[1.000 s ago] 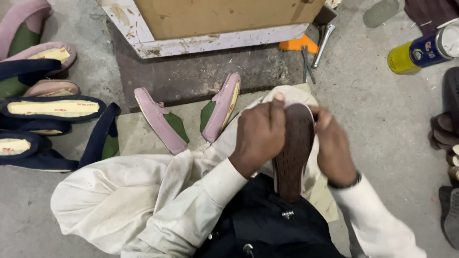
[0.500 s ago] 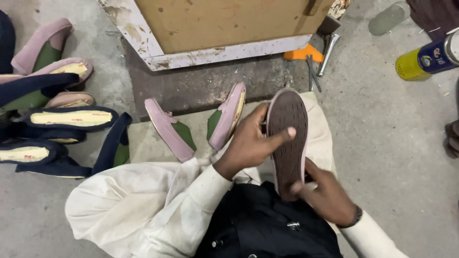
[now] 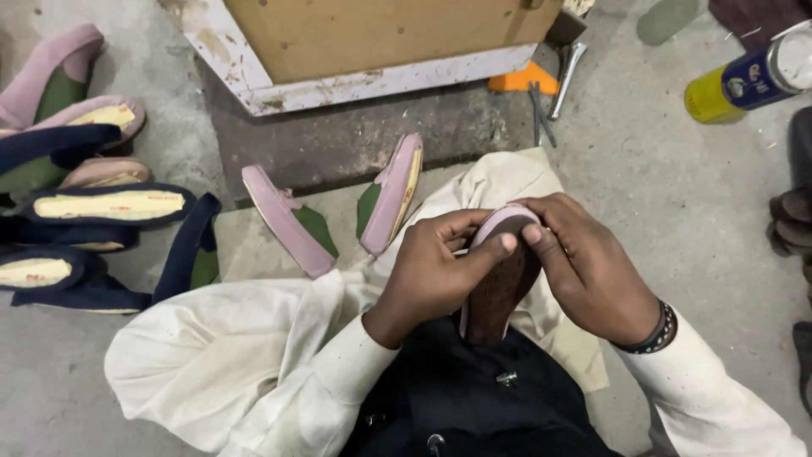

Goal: The person sits on the floor and assembles slippers by attaching brown rubber soles to pink slipper uppers. They repeatedly pick up a sole from a nearby box, align it with an upper, and press the edges together to secure the fit.

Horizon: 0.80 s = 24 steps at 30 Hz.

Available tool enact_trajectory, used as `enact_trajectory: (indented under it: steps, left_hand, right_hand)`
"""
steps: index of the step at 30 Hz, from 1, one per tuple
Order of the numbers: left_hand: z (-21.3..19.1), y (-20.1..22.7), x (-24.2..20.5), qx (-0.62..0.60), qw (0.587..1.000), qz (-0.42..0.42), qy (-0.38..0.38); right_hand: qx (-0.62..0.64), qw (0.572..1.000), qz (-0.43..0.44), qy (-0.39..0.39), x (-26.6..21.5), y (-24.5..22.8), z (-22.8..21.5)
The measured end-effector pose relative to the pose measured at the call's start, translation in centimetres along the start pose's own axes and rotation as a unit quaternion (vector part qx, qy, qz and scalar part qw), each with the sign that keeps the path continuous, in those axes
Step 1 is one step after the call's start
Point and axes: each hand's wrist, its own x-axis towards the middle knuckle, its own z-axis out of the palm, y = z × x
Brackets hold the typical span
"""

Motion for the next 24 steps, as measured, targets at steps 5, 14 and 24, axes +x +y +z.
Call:
enact_trajectory:
  steps: [5,14,24]
  left_hand:
    - [0.6,-0.4,-0.5,0.0,0.998,-0.018,0.058]
    - [-0.8,2.2,-1.3,0.136,0.984,-0.09,0.077]
    - [-4.7,-0.5,-3.9,-0.064,0.997,-0.008,0.049]
  right_hand:
    - [-0.031,0.999,0.007,0.0,0.0,-0.2,0.8]
    - [-0.063,0.996,-0.01,-0.062,1.3,-0.2,1.0]
    - [0.071,0.957,0.24,-0.144,5.0,-6.4,1.8]
